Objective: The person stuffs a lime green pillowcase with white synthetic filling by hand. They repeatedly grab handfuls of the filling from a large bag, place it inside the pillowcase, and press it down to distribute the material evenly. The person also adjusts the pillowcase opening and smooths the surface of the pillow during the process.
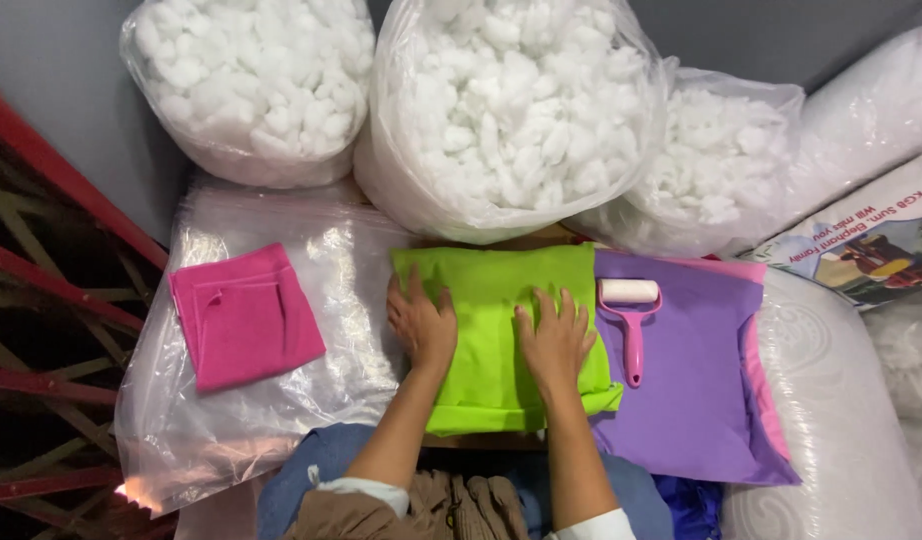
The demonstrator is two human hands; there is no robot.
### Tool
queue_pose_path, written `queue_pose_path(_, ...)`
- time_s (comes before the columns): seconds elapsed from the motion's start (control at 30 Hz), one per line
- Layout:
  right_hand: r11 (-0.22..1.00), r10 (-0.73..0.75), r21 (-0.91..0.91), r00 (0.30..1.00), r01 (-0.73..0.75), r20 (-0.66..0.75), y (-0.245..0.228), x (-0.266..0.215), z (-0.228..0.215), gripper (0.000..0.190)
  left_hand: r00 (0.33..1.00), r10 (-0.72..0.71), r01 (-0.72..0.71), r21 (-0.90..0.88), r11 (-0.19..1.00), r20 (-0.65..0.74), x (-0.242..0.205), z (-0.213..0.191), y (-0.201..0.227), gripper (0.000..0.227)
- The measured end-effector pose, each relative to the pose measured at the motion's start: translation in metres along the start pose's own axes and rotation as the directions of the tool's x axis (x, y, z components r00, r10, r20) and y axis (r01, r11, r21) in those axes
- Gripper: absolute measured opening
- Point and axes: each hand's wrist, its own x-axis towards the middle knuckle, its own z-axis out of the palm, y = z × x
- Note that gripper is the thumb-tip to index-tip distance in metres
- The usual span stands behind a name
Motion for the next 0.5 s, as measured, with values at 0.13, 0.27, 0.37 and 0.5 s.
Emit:
queue_pose_path(0.13,0.989,0.15,-0.009,0.981,-0.15,0.124,0.032,-0.012,0.031,0.065,0.902,0.324,-0.398,0.257,0.881,0.286,-0.043,-0.016,0.016,0.055)
queue_pose_path(0.27,0.992,0.076,-0.113,0.989,-0.062,0.129,0.057,-0.002,0.065,0.065,0.847,0.458,-0.531,0.435,0.727,0.269,-0.048,0.028,-0.038,0.06)
queue_pose_path(0.37,0.995,0.046,-0.092,0.99,-0.034,0.134,0.057,0.006,0.065,0.062,0.857,0.296,-0.485,0.463,0.742,0.422,-0.034,0.029,-0.034,0.064)
queue_pose_path(0.5,0.993,0.032,-0.115,0.97,-0.004,0.24,0.063,0.037,0.046,0.062,0.875,0.12,-0.389,0.533,0.751,0.469,-0.024,0.035,-0.004,0.068)
